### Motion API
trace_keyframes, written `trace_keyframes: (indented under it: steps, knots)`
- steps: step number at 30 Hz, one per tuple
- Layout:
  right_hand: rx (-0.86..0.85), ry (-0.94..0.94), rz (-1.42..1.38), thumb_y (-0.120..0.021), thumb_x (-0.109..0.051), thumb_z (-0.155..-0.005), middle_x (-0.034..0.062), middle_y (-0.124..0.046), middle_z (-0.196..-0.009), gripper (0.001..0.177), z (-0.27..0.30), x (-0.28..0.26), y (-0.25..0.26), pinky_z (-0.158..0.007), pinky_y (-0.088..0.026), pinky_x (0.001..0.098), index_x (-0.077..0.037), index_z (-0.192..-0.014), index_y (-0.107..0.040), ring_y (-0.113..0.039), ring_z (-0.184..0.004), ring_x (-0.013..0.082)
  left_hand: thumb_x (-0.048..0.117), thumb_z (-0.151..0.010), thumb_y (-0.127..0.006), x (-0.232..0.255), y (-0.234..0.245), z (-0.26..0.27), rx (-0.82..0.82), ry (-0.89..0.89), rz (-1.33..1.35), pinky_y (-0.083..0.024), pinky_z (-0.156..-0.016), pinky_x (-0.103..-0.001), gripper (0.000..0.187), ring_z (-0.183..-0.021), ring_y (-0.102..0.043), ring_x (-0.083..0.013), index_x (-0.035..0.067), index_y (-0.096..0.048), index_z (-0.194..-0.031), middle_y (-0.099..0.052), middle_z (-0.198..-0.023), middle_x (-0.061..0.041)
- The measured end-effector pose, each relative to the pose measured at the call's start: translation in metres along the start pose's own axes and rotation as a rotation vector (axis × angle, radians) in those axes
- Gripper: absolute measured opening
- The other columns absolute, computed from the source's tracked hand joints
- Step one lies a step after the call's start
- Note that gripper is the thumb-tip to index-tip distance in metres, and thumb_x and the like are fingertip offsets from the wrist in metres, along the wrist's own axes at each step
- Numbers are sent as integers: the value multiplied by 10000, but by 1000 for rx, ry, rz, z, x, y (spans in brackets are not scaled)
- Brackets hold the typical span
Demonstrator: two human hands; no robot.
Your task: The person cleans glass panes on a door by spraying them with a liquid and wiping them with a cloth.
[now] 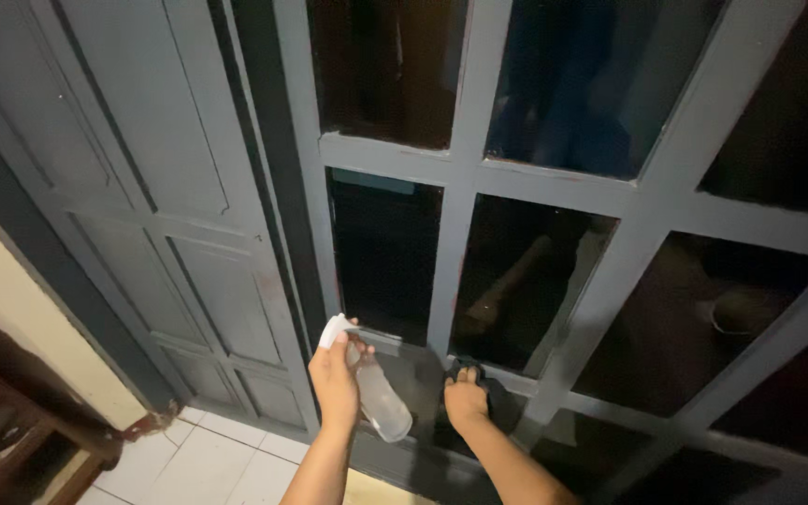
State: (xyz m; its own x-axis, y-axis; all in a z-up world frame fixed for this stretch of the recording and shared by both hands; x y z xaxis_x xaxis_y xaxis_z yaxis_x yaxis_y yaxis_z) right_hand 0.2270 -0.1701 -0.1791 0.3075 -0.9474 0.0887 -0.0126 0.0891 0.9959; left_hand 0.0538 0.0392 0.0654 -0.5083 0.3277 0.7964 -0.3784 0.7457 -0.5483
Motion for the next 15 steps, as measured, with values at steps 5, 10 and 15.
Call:
trace_keyframes:
  steps: [5, 10, 15]
  knots:
    - [-38, -5, 63, -518, -154, -967, 236, -431, -1511, 372, 0, -7, 7, -890, -549, 553, -124, -1320, -630, -321, -1443, 429, 245, -978, -673, 17, -8, -24, 23, -31, -227, -473, -669, -264, 297, -722, -554, -101, -4, -733, -1127, -613, -802, -12]
    - [-84, -20, 74, -519, -132, -975, 237, -512, -1440, 354, -2, -14, 12, -842, -570, 554, -91, -1305, -642, -406, -1391, 422, 268, -858, -788, 27, -16, -41, -3, 1, -403, -463, -637, -244, 323, -700, -569, -73, 38, -733, -1078, -645, -787, 19]
    - [-42, -28, 54, -529, -177, -973, 250, -501, -1438, 347, -1, -12, 10, -854, -570, 537, -87, -1288, -644, -412, -1376, 426, 276, -846, -824, 31, -9, -58, -18, -74, -501, -435, -625, -263, 316, -694, -536, -96, 15, -727, -995, -595, -776, -10]
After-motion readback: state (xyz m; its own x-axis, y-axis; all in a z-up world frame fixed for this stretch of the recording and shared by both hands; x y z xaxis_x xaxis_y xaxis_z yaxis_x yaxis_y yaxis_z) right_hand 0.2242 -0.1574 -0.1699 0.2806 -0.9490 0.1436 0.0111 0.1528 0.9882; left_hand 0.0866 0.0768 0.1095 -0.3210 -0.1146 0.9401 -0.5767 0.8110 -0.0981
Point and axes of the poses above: each hand's wrist, its own z-axis away from the middle knuckle, its own y-axis out of the back of the hand, x = y × z, the point moved 7 cm from there along -z, towards the middle knuckle
